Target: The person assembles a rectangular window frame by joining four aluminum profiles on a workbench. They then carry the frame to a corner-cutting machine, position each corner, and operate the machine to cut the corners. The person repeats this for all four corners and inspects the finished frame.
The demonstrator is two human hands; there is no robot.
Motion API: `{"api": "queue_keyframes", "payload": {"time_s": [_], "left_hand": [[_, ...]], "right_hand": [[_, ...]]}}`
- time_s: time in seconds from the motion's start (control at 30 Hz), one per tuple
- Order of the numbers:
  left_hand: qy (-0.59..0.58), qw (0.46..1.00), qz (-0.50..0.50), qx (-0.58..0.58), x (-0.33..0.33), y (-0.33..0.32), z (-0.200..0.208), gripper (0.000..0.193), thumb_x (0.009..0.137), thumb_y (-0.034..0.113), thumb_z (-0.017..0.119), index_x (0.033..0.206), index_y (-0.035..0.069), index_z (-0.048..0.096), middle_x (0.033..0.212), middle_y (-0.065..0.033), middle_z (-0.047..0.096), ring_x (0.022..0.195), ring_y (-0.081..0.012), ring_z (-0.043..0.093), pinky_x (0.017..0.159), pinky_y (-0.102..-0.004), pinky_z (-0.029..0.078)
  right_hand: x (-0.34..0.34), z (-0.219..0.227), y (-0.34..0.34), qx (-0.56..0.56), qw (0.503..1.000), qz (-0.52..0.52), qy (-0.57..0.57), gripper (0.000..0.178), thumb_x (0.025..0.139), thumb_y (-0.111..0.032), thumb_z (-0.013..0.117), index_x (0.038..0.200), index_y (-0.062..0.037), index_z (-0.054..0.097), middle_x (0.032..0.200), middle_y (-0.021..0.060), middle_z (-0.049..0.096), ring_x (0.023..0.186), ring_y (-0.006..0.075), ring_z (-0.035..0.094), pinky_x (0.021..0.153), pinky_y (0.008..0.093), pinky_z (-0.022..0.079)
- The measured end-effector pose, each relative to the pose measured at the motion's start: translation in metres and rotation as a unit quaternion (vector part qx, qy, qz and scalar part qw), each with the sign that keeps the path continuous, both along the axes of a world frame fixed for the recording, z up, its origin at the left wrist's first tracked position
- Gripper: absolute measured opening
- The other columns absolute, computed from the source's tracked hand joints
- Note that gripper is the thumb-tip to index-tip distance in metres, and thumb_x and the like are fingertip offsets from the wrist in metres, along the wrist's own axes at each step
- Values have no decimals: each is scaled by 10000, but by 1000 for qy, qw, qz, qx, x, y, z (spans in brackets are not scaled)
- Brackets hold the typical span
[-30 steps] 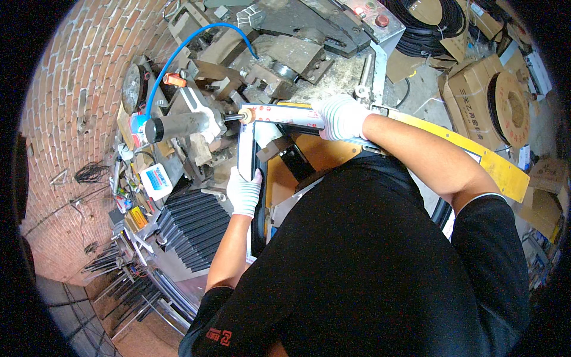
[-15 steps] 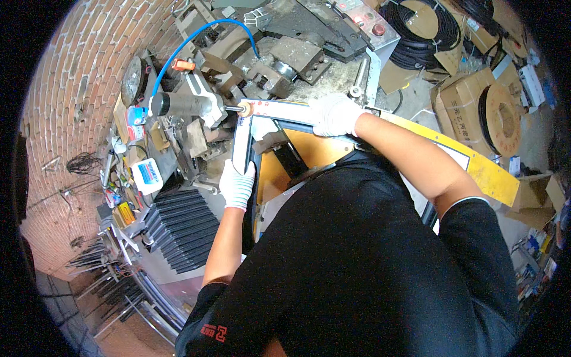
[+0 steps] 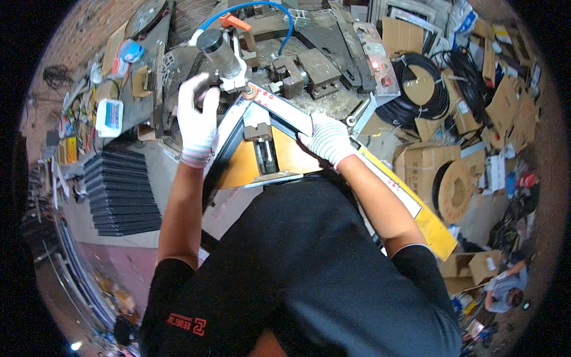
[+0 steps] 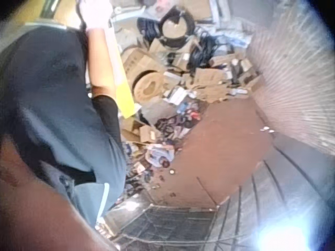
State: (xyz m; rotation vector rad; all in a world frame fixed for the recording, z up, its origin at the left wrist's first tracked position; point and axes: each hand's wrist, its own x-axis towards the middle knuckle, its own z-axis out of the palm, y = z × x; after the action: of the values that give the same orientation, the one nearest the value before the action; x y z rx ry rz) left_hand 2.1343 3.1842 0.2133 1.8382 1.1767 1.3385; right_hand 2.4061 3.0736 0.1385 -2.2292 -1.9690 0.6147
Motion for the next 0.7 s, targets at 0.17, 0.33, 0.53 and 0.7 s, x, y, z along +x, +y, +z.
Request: {"api": "queue_keyframes", "payload": {"time_s": [0.17,0.33,0.53,0.7], "left_hand": [[111,993,10,31,29,22,45,456,828,296,868,1119,-5,687,990,-140,680,926,-252,678,830,-355,541],[162,983,70,57,15,31,55,430,824,362,858,1022,15,701,897,-145,680,796,-289,678,747,-380,550],[181,960,196,86,-26,60,63,449,911,418,809,1127,30,745,768,-62,669,659,-121,611,668,-305,527],[145,960,239,-1,-35,53,66,457,920,385,809,1196,26,748,934,-87,758,795,-112,663,776,-283,542]], "right_hand": [[-1,-2,-1,1,1000,4,-5,555,856,-536,724,1059,-27,635,993,237,721,939,409,716,851,477,563],[-2,-1,0,1,1000,5,-6,553,856,-522,723,1062,-17,636,997,238,723,945,418,714,856,482,561],[-1,0,0,-16,1000,9,-3,558,860,-527,718,1072,-16,646,1004,240,723,959,418,711,868,482,554],[-1,-3,-1,13,1000,11,8,551,864,-526,720,1071,-19,657,1014,241,716,979,413,705,870,481,551]]}}
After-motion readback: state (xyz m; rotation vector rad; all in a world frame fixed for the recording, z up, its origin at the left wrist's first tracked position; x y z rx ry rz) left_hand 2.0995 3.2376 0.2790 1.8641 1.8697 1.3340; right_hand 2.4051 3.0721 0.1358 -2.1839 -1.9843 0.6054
